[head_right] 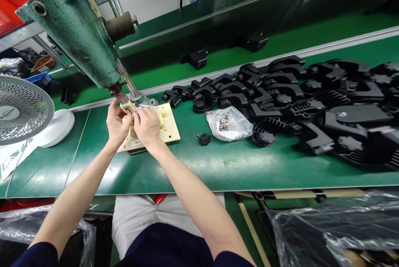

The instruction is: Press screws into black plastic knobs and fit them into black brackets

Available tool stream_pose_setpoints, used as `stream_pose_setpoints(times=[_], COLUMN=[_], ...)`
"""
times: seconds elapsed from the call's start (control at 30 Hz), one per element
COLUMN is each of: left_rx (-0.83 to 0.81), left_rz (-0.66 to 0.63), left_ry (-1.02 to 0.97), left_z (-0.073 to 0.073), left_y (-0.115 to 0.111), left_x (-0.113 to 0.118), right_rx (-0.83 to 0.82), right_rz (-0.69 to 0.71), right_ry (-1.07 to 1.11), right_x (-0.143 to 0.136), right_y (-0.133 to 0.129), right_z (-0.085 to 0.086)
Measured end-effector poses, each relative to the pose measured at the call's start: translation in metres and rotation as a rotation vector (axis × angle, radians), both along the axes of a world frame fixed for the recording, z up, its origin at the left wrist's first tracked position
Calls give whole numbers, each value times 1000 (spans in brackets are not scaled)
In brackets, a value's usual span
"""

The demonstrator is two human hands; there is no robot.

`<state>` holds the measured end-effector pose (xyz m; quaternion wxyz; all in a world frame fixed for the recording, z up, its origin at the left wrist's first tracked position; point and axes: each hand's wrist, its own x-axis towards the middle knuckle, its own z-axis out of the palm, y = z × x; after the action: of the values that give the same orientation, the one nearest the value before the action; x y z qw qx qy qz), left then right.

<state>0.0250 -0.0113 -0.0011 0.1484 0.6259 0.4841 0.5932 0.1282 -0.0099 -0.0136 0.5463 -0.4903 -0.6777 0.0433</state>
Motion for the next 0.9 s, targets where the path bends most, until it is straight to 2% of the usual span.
stream_pose_setpoints(times=[0.37,0.6,0.77,0.9], left_rx=[-93,-162,-147,-103], left_rz=[-144,-131,-126,-111], left_ry=[-140,-289,-243,-189], left_z=[7,9,7,6], left_y=[-4,-7,-8,-8], left_x=[-6,-2,-4,-4], right_rx=[-58,-99,-111,-137], right_rz=[43,86,192,199], right_ry=[100,181,206,220], right_x=[-1,0,6,5], right_y=[-1,-2,-3,-4], right_z=[6,11,12,12])
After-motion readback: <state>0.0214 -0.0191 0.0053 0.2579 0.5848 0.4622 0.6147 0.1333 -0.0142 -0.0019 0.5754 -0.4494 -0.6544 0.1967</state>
